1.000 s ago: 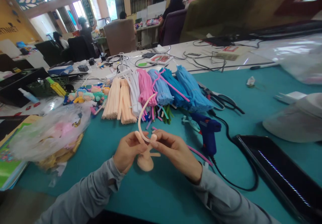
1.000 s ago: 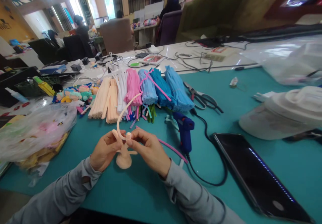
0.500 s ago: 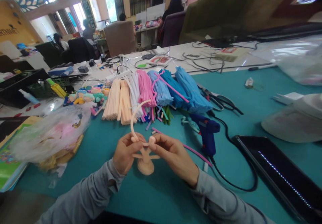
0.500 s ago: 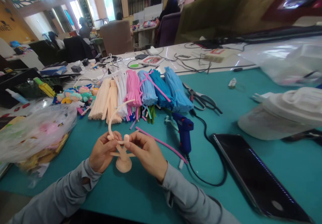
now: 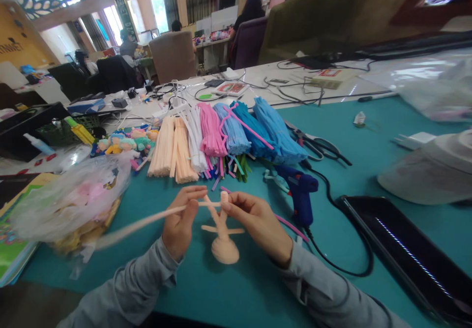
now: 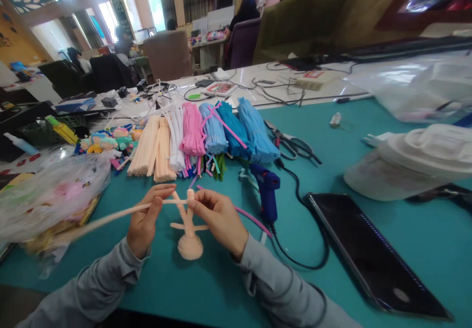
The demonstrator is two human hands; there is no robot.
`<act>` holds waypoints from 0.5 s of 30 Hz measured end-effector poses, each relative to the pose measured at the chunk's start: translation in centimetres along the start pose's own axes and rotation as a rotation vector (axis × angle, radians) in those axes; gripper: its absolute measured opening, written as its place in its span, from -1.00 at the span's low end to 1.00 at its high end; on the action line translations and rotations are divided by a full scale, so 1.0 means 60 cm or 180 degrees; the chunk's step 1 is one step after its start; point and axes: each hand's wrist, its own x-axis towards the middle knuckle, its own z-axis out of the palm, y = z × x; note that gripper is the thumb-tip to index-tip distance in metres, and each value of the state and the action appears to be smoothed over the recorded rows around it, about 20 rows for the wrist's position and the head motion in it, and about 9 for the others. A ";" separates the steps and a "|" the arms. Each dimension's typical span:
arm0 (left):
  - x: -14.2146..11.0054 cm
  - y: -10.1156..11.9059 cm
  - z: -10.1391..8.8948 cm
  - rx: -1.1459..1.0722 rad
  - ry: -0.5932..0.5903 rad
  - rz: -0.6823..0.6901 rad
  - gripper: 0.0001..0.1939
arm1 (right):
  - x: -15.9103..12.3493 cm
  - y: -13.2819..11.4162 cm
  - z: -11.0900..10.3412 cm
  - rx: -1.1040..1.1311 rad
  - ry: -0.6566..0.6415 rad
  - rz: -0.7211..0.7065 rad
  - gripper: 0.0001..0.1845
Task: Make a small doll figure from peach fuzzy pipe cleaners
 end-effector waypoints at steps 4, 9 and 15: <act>-0.007 0.000 -0.002 0.0653 0.0035 0.0592 -0.74 | 0.004 0.003 0.000 -0.0019 0.0113 0.0030 -0.66; -0.015 0.002 0.004 0.0595 -0.0287 0.0822 -0.72 | 0.007 0.006 -0.002 -0.0179 0.0245 -0.0025 -0.69; -0.022 0.002 0.008 0.0868 -0.0575 0.1244 -0.75 | 0.007 0.011 0.005 -0.0692 0.0370 -0.0265 -0.71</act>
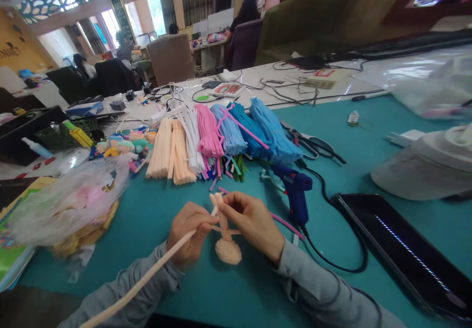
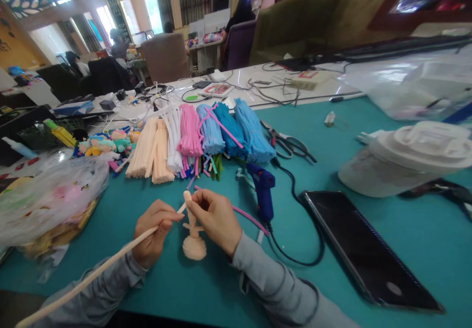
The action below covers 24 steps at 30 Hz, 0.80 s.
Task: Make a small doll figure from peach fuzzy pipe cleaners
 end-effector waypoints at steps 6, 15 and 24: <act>0.001 -0.012 -0.007 0.0448 -0.0111 0.0279 -0.61 | 0.003 0.004 -0.005 -0.0104 -0.0071 -0.0114 -0.69; 0.013 -0.021 -0.002 -0.0351 0.0146 -0.1262 -0.81 | 0.002 -0.004 -0.012 -0.0440 -0.0649 -0.0072 -0.70; 0.018 -0.024 0.004 -0.1198 -0.0118 -0.2602 -0.85 | -0.002 0.003 -0.006 -0.0562 -0.0818 -0.0177 -0.68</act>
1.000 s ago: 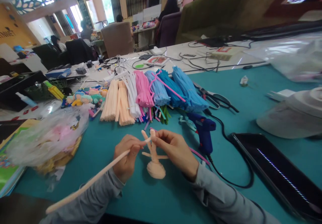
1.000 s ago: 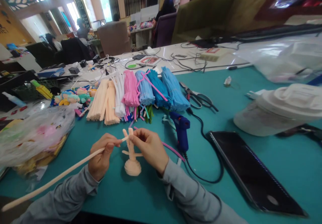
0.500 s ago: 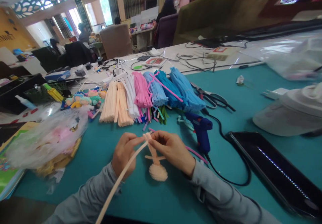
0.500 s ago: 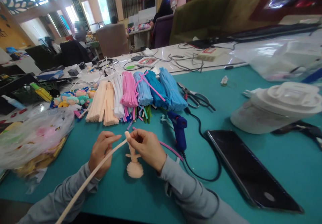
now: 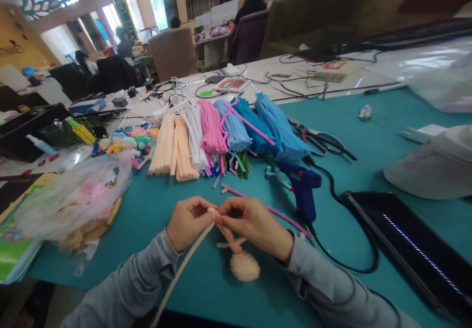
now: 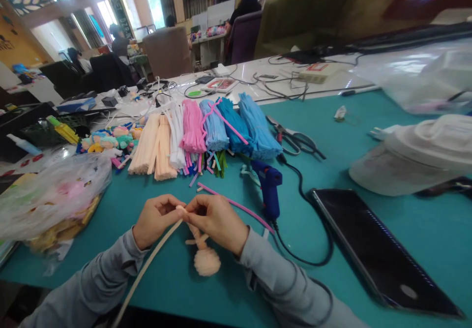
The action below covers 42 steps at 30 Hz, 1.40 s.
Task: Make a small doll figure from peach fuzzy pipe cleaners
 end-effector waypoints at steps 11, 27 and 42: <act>0.015 0.011 -0.007 -0.0923 0.0312 -0.0683 -0.71 | -0.010 -0.014 -0.002 -0.1671 0.0440 -0.1697 -0.89; 0.014 0.006 -0.006 -0.0885 0.0205 -0.0273 -0.76 | -0.019 -0.001 0.026 -0.2577 0.0702 -0.2806 -0.73; 0.004 0.009 -0.004 -0.0705 0.0019 0.0243 -0.79 | -0.016 -0.003 0.002 0.0393 0.0874 -0.1107 -0.87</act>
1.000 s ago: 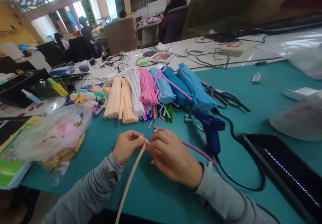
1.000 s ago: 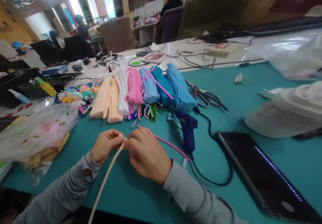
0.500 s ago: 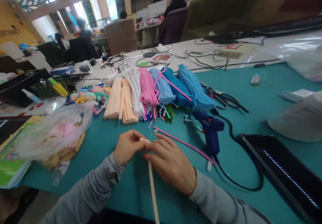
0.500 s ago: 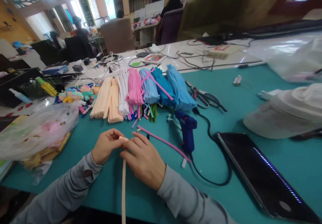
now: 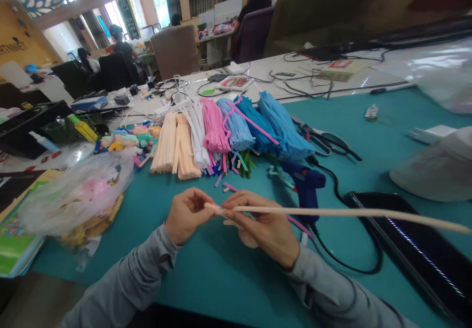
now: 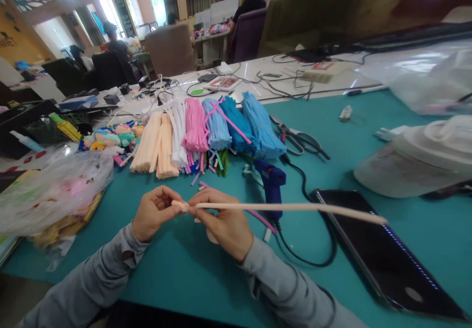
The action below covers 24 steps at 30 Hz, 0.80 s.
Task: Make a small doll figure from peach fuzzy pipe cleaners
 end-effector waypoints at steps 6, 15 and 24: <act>-0.003 -0.002 -0.004 0.0132 -0.0191 0.0123 -0.83 | 0.007 -0.001 0.002 0.0650 0.0104 0.1176 -0.79; -0.010 -0.005 -0.007 0.0422 -0.0448 0.0161 -0.82 | 0.010 -0.012 0.004 0.1072 0.0022 0.1631 -0.73; -0.003 0.007 -0.017 0.1451 -0.0663 0.0488 -0.88 | 0.012 -0.011 0.000 0.1041 0.0050 0.1563 -0.82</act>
